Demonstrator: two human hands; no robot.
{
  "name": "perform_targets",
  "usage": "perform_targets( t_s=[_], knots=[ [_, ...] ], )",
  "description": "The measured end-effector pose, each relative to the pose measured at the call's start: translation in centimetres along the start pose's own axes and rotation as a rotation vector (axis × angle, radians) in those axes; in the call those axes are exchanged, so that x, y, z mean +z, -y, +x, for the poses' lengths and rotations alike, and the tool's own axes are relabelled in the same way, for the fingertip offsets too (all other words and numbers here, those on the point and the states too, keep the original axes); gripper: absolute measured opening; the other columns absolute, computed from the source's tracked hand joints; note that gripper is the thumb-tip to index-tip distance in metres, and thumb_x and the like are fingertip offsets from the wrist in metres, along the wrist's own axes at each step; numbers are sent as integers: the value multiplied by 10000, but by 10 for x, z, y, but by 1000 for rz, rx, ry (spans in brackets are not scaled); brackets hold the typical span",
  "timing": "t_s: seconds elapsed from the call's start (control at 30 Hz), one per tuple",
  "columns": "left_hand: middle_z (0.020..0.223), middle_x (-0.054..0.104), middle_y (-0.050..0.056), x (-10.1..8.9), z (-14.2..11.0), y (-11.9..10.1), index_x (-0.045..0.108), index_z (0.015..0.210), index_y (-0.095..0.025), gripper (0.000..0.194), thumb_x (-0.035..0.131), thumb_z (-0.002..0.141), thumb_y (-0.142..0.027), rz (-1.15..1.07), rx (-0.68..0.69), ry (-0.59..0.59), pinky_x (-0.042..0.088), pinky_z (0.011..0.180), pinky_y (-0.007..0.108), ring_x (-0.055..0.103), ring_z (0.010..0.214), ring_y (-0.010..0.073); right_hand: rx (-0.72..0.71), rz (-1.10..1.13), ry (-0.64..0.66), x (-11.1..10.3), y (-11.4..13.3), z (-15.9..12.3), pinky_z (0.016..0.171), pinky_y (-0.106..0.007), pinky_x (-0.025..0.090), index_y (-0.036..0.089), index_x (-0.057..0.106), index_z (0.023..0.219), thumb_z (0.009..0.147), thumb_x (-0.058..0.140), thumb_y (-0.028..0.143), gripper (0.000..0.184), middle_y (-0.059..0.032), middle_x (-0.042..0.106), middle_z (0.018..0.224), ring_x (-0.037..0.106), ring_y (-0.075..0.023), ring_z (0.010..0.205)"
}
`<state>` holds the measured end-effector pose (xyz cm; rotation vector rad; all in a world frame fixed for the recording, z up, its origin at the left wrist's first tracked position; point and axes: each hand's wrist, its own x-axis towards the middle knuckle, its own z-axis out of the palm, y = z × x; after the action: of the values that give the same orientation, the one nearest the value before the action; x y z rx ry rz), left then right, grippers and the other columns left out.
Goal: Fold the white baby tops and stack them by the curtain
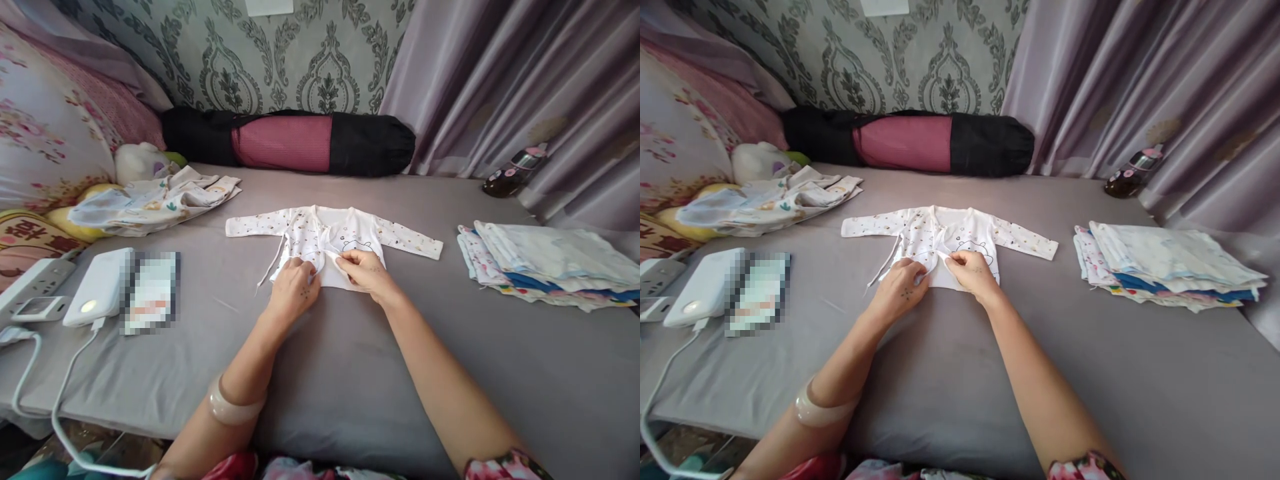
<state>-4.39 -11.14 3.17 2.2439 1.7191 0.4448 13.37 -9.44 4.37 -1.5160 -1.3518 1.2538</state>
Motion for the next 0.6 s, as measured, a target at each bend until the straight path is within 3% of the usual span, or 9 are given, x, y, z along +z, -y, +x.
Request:
perform_targets(
  t_s=[0.17, 0.37, 0.6],
  knots=[
    [878, 615, 92, -5, -1, -10, 674, 914, -191, 236, 440, 922, -223, 14, 16, -9, 445, 781, 337, 586, 904, 243, -66, 44, 0, 3, 4, -3, 532, -219, 390, 173, 707, 826, 736, 636, 441, 292, 15, 613, 694, 486, -95, 578],
    [875, 606, 76, 4, -2, -19, 669, 961, -197, 288, 389, 971, -264, -83, 51, -76, 431, 751, 316, 575, 886, 220, -133, 53, -12, 5, 8, -5, 615, -251, 440, 165, 716, 900, 774, 624, 414, 294, -3, 657, 758, 564, -129, 672],
    [859, 572, 65, 13, 1, -22, 660, 922, -188, 349, 323, 993, -244, -91, 92, -30, 444, 761, 305, 558, 865, 202, -253, -43, -12, 12, 6, -6, 766, -302, 481, 183, 717, 882, 818, 588, 328, 205, -21, 710, 855, 633, -175, 816]
  ],
)
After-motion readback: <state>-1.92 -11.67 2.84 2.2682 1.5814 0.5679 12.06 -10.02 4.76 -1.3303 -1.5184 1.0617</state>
